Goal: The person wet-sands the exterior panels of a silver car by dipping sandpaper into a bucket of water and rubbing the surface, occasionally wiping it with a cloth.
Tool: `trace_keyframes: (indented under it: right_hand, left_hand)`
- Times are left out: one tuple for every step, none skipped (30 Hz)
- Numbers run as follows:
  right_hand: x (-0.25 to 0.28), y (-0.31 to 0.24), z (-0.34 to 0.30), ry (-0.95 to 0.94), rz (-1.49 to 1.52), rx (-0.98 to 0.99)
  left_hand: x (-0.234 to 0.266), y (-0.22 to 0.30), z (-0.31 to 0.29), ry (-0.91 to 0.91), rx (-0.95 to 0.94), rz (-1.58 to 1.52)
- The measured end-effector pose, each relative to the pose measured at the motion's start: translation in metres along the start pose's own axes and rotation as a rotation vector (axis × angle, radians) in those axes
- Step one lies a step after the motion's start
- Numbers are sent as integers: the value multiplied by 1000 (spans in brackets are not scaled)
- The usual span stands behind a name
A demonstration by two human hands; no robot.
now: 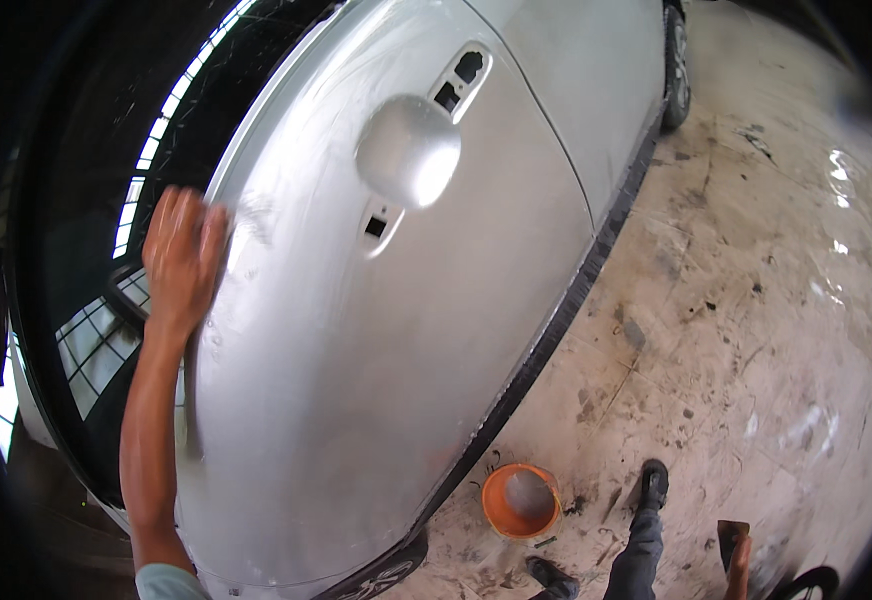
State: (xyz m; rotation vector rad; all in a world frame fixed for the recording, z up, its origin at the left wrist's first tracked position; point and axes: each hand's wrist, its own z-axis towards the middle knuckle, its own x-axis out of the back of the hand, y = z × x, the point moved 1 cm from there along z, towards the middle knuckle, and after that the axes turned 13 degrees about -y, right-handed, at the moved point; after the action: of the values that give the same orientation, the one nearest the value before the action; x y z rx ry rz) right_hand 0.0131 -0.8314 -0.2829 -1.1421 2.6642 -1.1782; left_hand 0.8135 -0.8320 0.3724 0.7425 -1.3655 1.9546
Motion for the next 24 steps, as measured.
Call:
trace_keyframes:
  right_hand:
    - [5, -12, 6, -21, 5, -49]
    - [7, -25, 16, -41, 31, -45]
    - [8, -36, 26, -64, 56, -46]
    - [9, -46, 36, -90, 74, -49]
    - [12, -57, 45, -107, 88, -55]
    - [12, -66, 56, -132, 99, -59]
    - [13, -75, 64, -143, 113, -69]
    - [13, -81, 70, -160, 124, -79]
    - [10, -87, 77, -182, 140, -84]
    - [11, -93, 82, -192, 148, -97]
    - [10, -99, 87, -200, 153, -108]
    - [10, -103, 88, -210, 162, -122]
    - [11, -109, 93, -217, 166, -129]
    - [11, -114, 94, -224, 172, -139]
    - [11, -126, 96, -234, 177, -147]
    - [12, -117, 100, -245, 173, -140]
    - [11, -116, 104, -260, 180, -132]
    - [11, -114, 106, -272, 183, -127]
    - [11, -112, 108, -279, 189, -124]
    - [10, -110, 109, -285, 194, -122]
    - [7, -110, 113, -303, 199, -115]
    - [5, -108, 117, -315, 206, -119]
    - [4, -106, 120, -327, 214, -115]
    - [3, -101, 120, -332, 223, -116]
  left_hand:
    - [-9, 3, 34, -7, 10, 1]
    - [-19, 5, 66, 8, -5, 20]
    - [-29, 6, 98, 23, -24, 41]
    - [-36, 7, 130, 110, -111, 85]
    - [-47, 9, 159, 200, -198, 117]
    - [-53, 8, 181, 150, -179, 131]
    - [-60, 10, 202, 107, -162, 138]
    - [-65, 13, 218, 64, -146, 146]
    - [-60, 23, 234, 40, -146, 110]
    - [-58, 35, 250, 18, -145, 61]
    - [-59, 46, 264, -4, -144, 13]
    - [-63, 52, 279, -9, -142, -4]
    - [-65, 54, 291, -7, -171, 27]
    - [-68, 56, 303, -4, -201, 56]
    - [-64, 58, 308, 1, -227, 89]
    - [-60, 60, 310, -1, -216, 112]
    - [-58, 63, 312, 23, -235, 117]
    - [-58, 65, 313, 49, -250, 116]
    - [-59, 67, 314, 75, -265, 116]
    - [-64, 64, 326, 20, -197, 44]
    - [-71, 59, 336, 68, -265, 66]
    - [-75, 56, 343, 118, -333, 88]
    - [-78, 51, 346, 165, -400, 110]
    - [-79, 53, 345, 172, -422, 121]
